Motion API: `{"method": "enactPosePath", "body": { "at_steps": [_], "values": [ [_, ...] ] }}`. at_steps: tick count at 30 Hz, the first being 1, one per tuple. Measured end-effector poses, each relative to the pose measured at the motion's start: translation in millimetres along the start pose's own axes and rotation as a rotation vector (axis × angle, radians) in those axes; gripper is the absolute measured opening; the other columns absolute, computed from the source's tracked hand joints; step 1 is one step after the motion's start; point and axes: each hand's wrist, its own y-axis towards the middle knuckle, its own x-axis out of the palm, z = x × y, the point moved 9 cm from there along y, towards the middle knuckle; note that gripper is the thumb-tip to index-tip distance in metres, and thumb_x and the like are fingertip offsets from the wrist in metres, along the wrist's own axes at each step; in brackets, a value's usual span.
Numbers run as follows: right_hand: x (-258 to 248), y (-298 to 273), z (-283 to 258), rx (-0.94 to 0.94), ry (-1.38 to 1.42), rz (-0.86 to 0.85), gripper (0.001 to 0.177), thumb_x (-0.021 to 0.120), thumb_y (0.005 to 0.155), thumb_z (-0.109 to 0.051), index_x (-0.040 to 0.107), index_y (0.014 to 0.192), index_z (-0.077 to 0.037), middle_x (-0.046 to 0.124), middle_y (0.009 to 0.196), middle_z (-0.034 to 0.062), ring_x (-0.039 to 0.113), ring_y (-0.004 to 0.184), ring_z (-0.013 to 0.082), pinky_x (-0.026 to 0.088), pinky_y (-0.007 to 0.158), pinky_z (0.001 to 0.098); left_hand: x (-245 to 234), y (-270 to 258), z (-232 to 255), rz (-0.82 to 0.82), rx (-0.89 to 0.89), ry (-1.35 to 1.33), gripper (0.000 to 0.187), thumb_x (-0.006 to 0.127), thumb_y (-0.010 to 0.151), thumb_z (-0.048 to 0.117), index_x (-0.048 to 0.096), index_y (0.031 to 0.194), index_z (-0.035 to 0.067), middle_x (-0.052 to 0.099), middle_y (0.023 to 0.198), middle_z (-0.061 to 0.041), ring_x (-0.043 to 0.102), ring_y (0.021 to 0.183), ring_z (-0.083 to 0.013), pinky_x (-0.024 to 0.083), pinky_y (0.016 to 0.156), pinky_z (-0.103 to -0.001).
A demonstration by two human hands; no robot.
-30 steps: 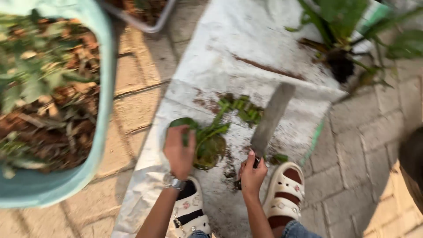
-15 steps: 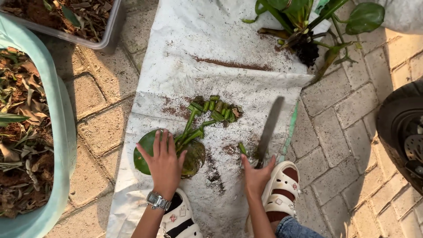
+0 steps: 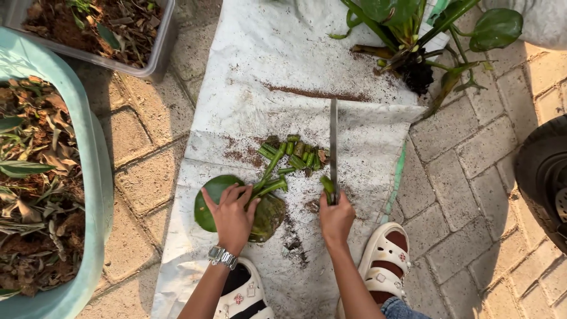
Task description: Prune the leaves of a plant using a knife.
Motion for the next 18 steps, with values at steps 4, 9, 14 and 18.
{"method": "enactPosePath", "body": {
  "at_steps": [4, 9, 14, 18],
  "values": [
    [12.9, 26.3, -39.4, 0.064, 0.082, -0.142, 0.025, 0.068, 0.097, -0.031, 0.066, 0.104, -0.007, 0.058, 0.057, 0.0025, 0.047, 0.040, 0.0135, 0.037, 0.039, 0.0329, 5.3, 10.2, 8.5, 0.030, 0.029, 0.027, 0.028, 0.077, 0.086, 0.029, 0.080, 0.109, 0.014, 0.075, 0.104, 0.000, 0.063, 0.110, -0.0217, 0.010, 0.120, -0.069],
    [-3.9, 13.7, -105.7, -0.023, 0.388, -0.232, 0.030, 0.058, 0.099, -0.028, 0.054, 0.119, -0.007, 0.056, 0.058, -0.0033, 0.046, 0.040, 0.0057, 0.034, 0.034, 0.0245, 10.8, 27.6, 28.6, 0.068, 0.112, 0.067, 0.020, 0.075, 0.084, 0.025, 0.081, 0.101, 0.015, 0.074, 0.101, -0.001, 0.063, 0.105, -0.0229, 0.013, 0.118, -0.070],
    [34.2, -16.6, -91.4, -0.228, 0.330, -0.400, 0.026, 0.045, 0.109, -0.024, 0.061, 0.107, -0.004, 0.051, 0.055, 0.0009, 0.044, 0.039, 0.0082, 0.031, 0.034, 0.0287, 7.0, 53.3, 44.1, -0.088, 0.115, 0.165, 0.017, 0.072, 0.085, 0.025, 0.081, 0.093, 0.013, 0.072, 0.087, -0.008, 0.062, 0.098, -0.0270, 0.015, 0.114, -0.074],
    [48.0, -27.9, -101.3, -0.531, -0.094, -0.319, 0.028, 0.049, 0.105, -0.026, 0.060, 0.105, -0.001, 0.060, 0.054, 0.0089, 0.056, 0.041, 0.0221, 0.039, 0.039, 0.0377, 13.6, 61.7, 45.0, -0.276, 0.071, 0.293, 0.015, 0.068, 0.085, 0.023, 0.079, 0.081, 0.013, 0.071, 0.089, -0.010, 0.061, 0.103, -0.0289, 0.019, 0.115, -0.070]
  ]
}}
